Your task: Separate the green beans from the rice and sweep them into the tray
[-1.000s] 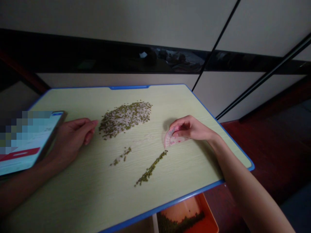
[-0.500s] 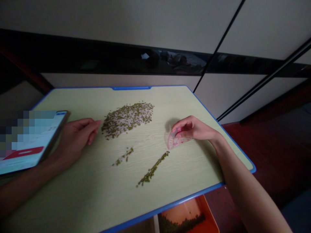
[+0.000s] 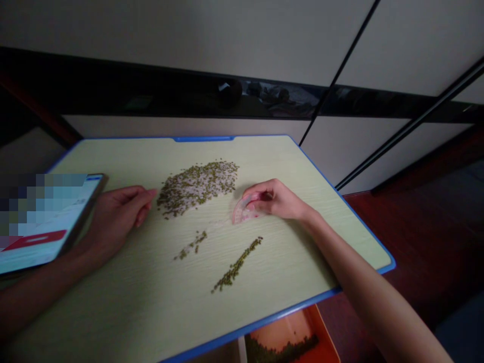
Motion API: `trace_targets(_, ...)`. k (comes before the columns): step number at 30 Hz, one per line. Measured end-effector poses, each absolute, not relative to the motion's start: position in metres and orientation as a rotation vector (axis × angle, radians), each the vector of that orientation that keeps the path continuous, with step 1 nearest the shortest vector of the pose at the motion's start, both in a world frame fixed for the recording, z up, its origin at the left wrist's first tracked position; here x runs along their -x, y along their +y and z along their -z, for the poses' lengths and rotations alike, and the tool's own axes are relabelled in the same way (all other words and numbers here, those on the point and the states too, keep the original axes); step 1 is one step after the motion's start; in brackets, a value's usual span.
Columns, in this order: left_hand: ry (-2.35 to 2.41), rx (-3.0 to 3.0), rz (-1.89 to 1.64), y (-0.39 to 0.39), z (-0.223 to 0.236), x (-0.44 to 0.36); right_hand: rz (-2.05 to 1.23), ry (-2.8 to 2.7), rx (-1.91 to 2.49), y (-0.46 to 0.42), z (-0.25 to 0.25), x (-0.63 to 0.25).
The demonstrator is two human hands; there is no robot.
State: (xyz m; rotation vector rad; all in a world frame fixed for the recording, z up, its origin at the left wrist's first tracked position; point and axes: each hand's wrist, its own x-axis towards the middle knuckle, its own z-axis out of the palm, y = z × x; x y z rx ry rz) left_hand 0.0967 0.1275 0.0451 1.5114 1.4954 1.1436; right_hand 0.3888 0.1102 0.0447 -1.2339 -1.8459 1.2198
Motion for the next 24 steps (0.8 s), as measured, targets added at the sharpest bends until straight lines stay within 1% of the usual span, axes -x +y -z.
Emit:
trace_targets(5, 1.485, -1.504, -1.148, 0.128, -0.043, -0.096, -1.128, -1.923, 1.257, 0.103, -0.047, -0.389)
trace_targets(13, 1.485, -1.511, -1.14, 0.129, -0.045, -0.096, -1.304, -2.063, 1.158, 0.084, -0.05, -0.379)
trace_targets(24, 1.51, -1.527, -1.126, 0.127, -0.046, -0.096, -1.305, -2.136, 0.986, 0.073, -0.046, -0.364)
